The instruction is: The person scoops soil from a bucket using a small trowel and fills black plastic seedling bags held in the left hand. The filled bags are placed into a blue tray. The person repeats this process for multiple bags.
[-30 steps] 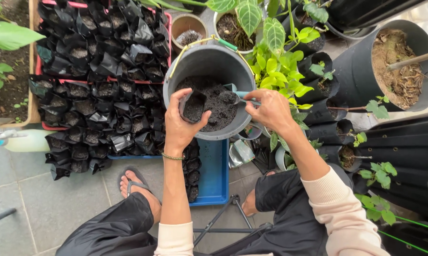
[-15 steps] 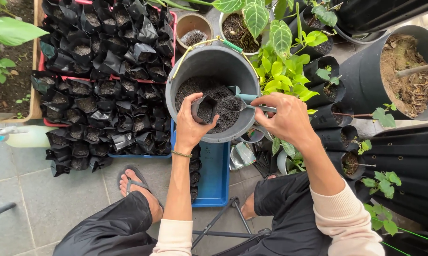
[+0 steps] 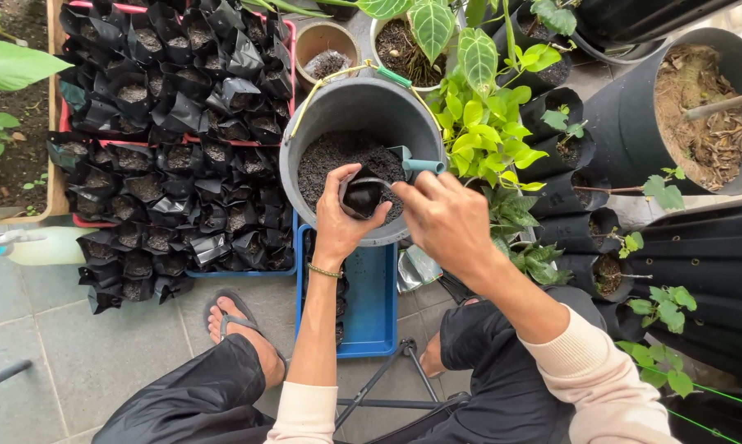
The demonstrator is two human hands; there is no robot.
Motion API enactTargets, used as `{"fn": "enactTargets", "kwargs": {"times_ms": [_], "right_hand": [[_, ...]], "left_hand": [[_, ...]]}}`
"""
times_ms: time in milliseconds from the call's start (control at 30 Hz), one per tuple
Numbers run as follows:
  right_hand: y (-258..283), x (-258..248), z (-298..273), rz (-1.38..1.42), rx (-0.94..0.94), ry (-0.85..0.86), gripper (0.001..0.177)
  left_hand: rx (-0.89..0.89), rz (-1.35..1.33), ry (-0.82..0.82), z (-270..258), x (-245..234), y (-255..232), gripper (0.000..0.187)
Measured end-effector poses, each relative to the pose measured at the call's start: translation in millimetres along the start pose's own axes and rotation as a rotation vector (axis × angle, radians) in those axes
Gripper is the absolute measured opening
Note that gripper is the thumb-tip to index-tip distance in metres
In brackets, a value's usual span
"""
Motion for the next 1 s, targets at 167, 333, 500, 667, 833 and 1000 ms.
{"fn": "enactTargets", "kwargs": {"times_ms": [167,333,500,667,833,1000], "right_hand": [[-16.9,-16.4,4.3,0.147,0.001,-0.071,0.018],[-39.8,-28.4,5.7,0.445,0.011,-0.119,0.013],[-50.7,-41.8,7.7,0.402,-0.104,0.064,0.012],[-54.0,-41.3,5.0,0.376,-0.125,0.153,0.015],[-53.1,-36.7,4.6,0.285,-0.085,0.266,0.017],[-46.7,-19.0,1.9,0.364,-0.036,0.191,0.016]], "left_hand": [[-0.005,-0.03,-0.016,1.1,-1.9,-0.9,0.07],[0.007,0.026,0.084,-0.1,-1.6,-18.2,0.065],[0.067,0.027,0.151,1.7,-2.6,-30.3,0.067],[0.076,0.06,0.182,3.6,-5.2,-33.3,0.069],[0.11,0.05,0.162,3.6,-3.2,-37.7,0.07],[0.097,-0.006,0.151,-0.6,-2.1,-43.4,0.066]]}}
Point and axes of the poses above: each hand's wrist, its own z-axis towards the middle knuckle, its own x-axis out of the palm, y = z × x, the point moved 1 cm from there along z, towards the middle knuckle, and after that the axes turned 4 degrees about z, right-handed, at the moved point
